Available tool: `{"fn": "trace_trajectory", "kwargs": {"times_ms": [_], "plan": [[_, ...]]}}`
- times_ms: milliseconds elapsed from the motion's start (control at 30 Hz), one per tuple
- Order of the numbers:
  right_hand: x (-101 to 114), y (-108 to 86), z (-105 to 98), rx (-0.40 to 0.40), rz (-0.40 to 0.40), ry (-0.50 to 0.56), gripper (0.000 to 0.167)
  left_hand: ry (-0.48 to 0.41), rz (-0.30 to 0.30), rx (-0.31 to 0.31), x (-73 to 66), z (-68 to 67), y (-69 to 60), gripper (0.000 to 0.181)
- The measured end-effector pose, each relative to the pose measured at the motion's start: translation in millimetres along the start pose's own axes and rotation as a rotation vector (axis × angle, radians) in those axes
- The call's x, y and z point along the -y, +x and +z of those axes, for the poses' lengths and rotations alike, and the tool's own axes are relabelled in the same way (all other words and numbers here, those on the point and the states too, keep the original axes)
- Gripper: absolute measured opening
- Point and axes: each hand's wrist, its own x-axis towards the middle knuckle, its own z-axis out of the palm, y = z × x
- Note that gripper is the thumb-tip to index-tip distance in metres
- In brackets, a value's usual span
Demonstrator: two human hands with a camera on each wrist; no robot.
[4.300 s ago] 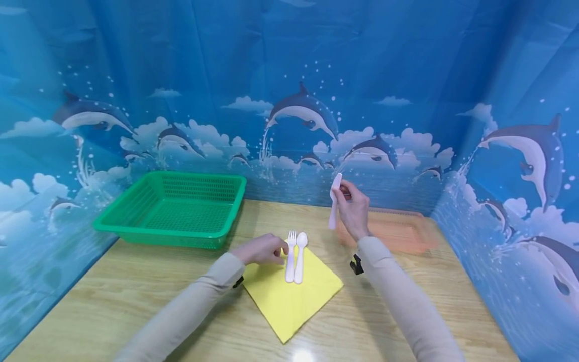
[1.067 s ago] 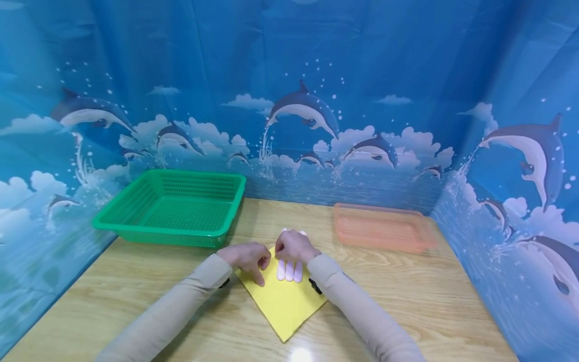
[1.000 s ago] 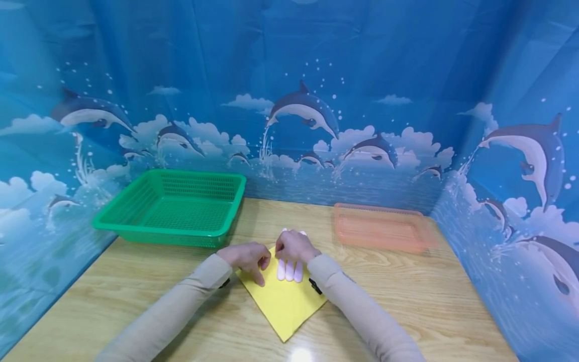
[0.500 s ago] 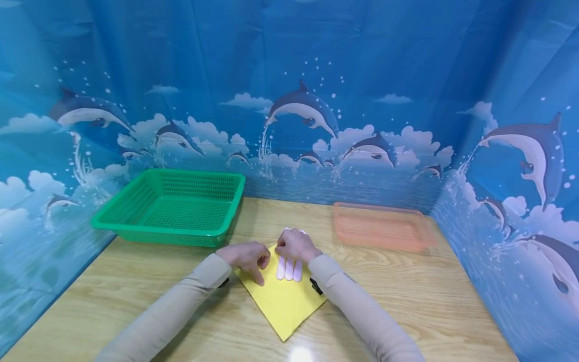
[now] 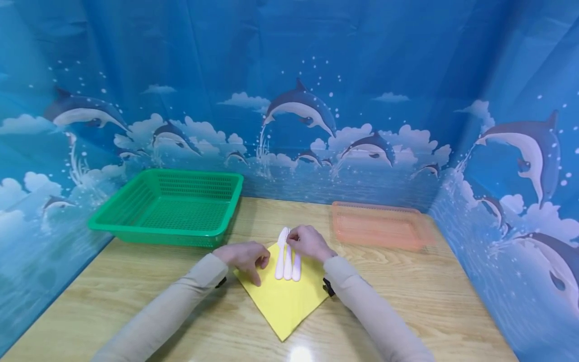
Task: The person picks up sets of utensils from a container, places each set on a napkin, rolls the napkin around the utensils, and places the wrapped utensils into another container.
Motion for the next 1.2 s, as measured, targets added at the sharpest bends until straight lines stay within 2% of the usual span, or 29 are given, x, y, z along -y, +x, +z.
{"fn": "trace_trajectory", "kwargs": {"times_ms": [267,367,567,767,933,1067,1200], "plan": [[-14.7,-11.5,-4.0,-0.002,-0.035,-0.019,0.009,0.01,0.096,-0.002,-7.3,0.9,-2.8,0.033],[-15.7,-15.3,-5.8,-0.004,-0.018,-0.025,0.008,-0.012,0.138,0.011,-9.8,2.3,-3.1,0.033],[-18.3,-23.8,-7.4,0.056,0.015,0.001,0.009,-0.075,0.187,0.045,-15.5,5.4,-4.6,0.031],[-25.7,-34.0,-8.3,0.077,-0.055,-0.031,0.01,-0.098,0.239,0.085,-21.6,10.5,-7.0,0.03],[-29.7,-39.2,-8.2,0.129,-0.096,-0.024,0.012,-0.059,0.23,0.145,-26.3,13.6,-10.5,0.035],[-27.0,-39.5,-7.7,0.168,-0.081,0.004,0.013,0.007,0.199,0.177,-28.7,15.7,-15.0,0.039],[-26.0,-39.0,-7.9,0.183,-0.055,0.025,0.016,0.012,0.201,0.182,-30.2,18.3,-16.5,0.039]]}}
